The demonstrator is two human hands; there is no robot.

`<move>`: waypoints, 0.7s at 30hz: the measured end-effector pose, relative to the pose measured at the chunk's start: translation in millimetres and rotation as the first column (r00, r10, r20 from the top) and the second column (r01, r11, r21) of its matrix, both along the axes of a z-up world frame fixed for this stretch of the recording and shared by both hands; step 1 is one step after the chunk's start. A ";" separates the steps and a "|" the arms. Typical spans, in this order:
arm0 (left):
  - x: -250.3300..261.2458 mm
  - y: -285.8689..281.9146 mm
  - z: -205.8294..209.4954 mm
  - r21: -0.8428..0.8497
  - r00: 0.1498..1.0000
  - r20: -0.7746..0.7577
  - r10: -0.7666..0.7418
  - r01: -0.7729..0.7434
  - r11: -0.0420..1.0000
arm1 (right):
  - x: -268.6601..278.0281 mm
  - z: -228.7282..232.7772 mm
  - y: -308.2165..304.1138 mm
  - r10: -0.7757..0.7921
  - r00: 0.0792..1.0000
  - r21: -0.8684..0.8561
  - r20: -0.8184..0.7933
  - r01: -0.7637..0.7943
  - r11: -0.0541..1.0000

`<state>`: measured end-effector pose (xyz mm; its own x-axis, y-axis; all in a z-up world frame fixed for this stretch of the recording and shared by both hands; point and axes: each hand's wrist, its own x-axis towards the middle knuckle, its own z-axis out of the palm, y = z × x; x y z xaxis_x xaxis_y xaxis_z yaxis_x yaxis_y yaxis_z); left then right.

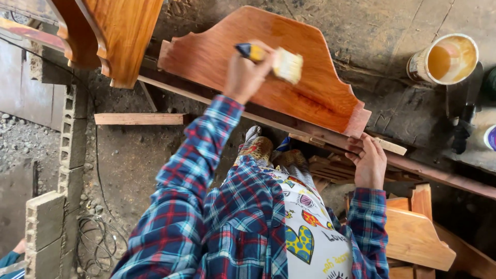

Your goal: The person applies a brown finish to a wooden chair back using a brush. They dip the brush into a container of finish and apply it to the wood surface, then flip the piece over to coat the other side.

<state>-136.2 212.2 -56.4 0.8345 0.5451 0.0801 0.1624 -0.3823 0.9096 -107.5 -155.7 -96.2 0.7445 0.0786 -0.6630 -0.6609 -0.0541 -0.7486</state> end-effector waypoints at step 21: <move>1.8 -178.4 -8.0 -0.156 1.000 0.000 -0.014 0.014 0.988 | -4.0 -21.9 -14.5 -0.049 0.998 0.135 0.033 0.044 0.990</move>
